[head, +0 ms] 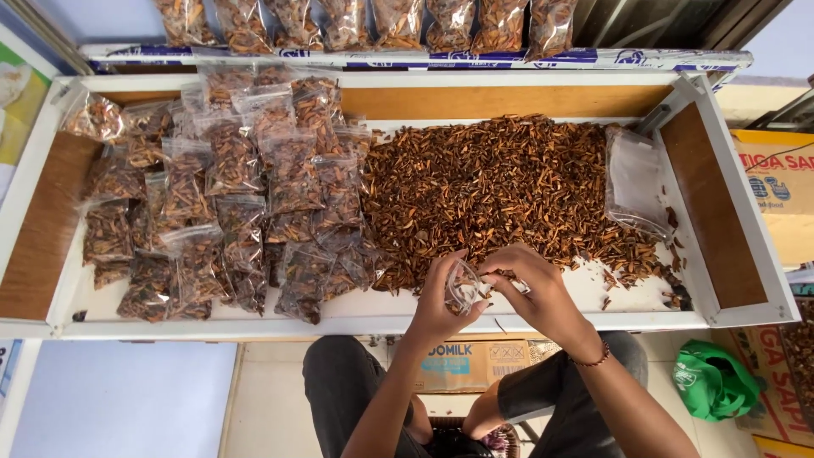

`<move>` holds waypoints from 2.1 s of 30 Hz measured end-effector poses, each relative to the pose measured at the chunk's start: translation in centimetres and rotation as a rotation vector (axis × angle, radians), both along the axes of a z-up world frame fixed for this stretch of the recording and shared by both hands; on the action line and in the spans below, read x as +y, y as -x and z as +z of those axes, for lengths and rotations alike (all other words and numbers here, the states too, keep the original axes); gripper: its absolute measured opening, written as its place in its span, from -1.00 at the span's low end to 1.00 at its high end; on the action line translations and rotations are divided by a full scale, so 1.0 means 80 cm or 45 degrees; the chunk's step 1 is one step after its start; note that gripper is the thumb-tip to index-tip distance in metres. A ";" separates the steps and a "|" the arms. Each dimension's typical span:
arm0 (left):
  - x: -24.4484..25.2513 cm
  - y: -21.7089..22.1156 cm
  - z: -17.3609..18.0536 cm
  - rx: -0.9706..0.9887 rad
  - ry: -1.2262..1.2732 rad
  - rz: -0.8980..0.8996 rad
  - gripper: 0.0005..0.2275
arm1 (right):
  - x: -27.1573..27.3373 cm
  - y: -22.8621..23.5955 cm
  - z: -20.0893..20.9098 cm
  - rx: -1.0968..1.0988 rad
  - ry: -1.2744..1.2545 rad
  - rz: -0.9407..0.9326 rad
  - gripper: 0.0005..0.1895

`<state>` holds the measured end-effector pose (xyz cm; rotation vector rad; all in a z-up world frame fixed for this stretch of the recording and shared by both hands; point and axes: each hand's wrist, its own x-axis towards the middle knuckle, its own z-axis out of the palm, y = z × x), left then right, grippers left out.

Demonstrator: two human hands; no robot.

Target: Packing small dried snacks into individual plastic bags from a large pile.

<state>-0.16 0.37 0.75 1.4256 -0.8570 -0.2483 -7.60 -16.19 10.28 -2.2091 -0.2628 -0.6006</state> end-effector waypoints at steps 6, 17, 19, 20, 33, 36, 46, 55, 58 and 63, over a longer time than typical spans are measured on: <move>-0.005 -0.003 -0.019 -0.035 -0.014 0.014 -0.31 | 0.010 -0.001 0.014 0.010 0.300 0.052 -0.59; -0.001 -0.010 -0.018 -0.034 0.015 0.047 -0.31 | -0.001 -0.025 -0.002 -0.017 0.316 0.065 -0.81; 0.001 -0.012 -0.016 -0.042 0.013 0.060 -0.31 | 0.001 -0.031 -0.003 -0.023 0.366 0.114 -0.85; 0.003 -0.014 -0.012 -0.041 0.005 0.065 -0.31 | 0.001 -0.034 -0.005 -0.006 0.351 0.139 -0.84; 0.018 -0.027 -0.007 -0.042 -0.061 0.078 -0.30 | -0.080 -0.286 -0.153 0.288 0.410 -0.236 -0.82; 0.015 -0.025 -0.017 -0.058 -0.059 0.106 -0.29 | -0.067 -0.325 -0.174 0.300 0.654 -0.374 -0.82; 0.017 -0.028 -0.012 -0.086 -0.135 0.089 -0.27 | -0.050 -0.394 -0.239 0.629 0.878 -0.628 -0.65; 0.018 -0.029 -0.015 -0.068 -0.098 0.095 -0.28 | -0.058 -0.351 -0.215 0.464 0.735 -0.443 -0.78; 0.018 -0.027 -0.018 -0.045 -0.096 0.064 -0.28 | -0.057 -0.322 -0.188 0.465 0.438 -0.338 -0.79; 0.014 -0.021 -0.021 0.001 -0.071 0.056 -0.28 | -0.055 -0.253 -0.130 0.378 0.139 -0.312 -0.80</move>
